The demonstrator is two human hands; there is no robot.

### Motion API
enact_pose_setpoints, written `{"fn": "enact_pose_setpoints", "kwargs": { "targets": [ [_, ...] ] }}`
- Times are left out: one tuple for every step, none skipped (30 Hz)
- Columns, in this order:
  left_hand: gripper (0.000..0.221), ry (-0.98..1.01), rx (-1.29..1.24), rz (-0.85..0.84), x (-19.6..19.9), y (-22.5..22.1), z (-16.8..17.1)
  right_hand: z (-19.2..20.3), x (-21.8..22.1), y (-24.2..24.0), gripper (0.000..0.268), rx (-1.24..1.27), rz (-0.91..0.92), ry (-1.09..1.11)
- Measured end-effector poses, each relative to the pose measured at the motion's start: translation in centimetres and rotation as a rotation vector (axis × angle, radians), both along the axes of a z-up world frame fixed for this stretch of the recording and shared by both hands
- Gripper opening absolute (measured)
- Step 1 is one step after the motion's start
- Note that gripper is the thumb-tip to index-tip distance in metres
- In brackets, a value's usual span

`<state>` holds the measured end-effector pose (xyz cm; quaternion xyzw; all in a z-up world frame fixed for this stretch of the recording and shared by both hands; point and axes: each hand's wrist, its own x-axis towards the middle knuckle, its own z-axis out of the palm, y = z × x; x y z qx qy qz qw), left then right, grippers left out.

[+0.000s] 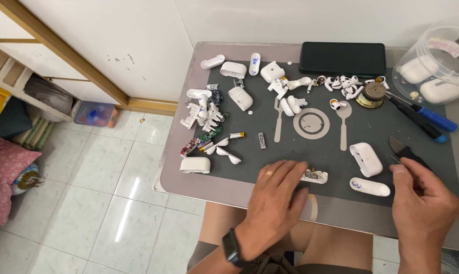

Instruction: Repairing or assembling small wireless earbud components on a workbench

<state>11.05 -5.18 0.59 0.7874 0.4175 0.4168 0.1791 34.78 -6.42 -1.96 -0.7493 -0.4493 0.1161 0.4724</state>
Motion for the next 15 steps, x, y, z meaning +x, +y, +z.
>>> {"fn": "enact_pose_setpoints", "kwargs": {
  "targets": [
    [0.037,0.002,0.0,-0.004,-0.7,-0.5,0.0,0.1,-0.1,0.0,0.023,0.0,-0.004,0.002],
    [0.032,-0.018,0.012,-0.038,-1.4,-1.1,0.0,0.2,-0.1,-0.1,0.022,0.032,0.018,-0.004],
    [0.027,-0.039,0.024,-0.071,-2.1,-1.6,-0.1,0.2,-0.1,-0.2,0.022,0.064,0.039,-0.01],
    [0.027,-0.036,0.019,-0.079,-2.9,-2.0,-0.7,-0.1,0.2,-0.1,0.022,0.06,0.031,-0.007],
    [0.024,-0.023,0.061,-0.081,-3.6,-2.4,-1.3,-0.4,0.5,0.0,0.023,0.058,0.019,0.026],
    [0.021,-0.01,0.101,-0.083,-4.4,-2.8,-1.9,-0.7,0.7,0.0,0.025,0.055,0.006,0.061],
    [0.021,-0.006,0.095,-0.093,-5.2,-3.0,-1.9,-0.1,0.3,0.0,0.025,0.049,-0.004,0.065],
    [0.019,-0.005,0.106,-0.089,-5.8,-3.1,-2.0,0.5,0.0,0.0,0.027,0.064,-0.015,0.088],
    [0.017,-0.004,0.117,-0.084,-6.5,-3.2,-2.0,1.2,-0.3,0.0,0.03,0.079,-0.027,0.111],
    [0.017,-0.007,0.111,-0.098,-6.7,-3.2,-1.8,0.8,0.0,0.1,0.03,0.074,-0.041,0.108],
    [0.015,0.006,0.101,-0.077,-6.8,-3.1,-1.6,0.4,0.2,0.1,0.027,0.132,-0.044,0.167],
    [0.014,0.018,0.093,-0.057,-7.0,-3.0,-1.5,0.0,0.5,0.3,0.024,0.192,-0.047,0.224],
    [0.014,0.013,0.089,-0.071,-6.7,-2.9,-1.5,-0.2,0.8,-0.2,0.024,0.189,-0.061,0.219],
    [0.014,0.026,0.103,-0.051,-6.4,-2.8,-1.5,-0.5,1.1,-0.6,0.024,0.24,0.004,0.196],
    [0.016,0.039,0.117,-0.031,-6.2,-2.8,-1.5,-0.7,1.2,-0.9,0.023,0.29,0.068,0.172]
  ]
}}
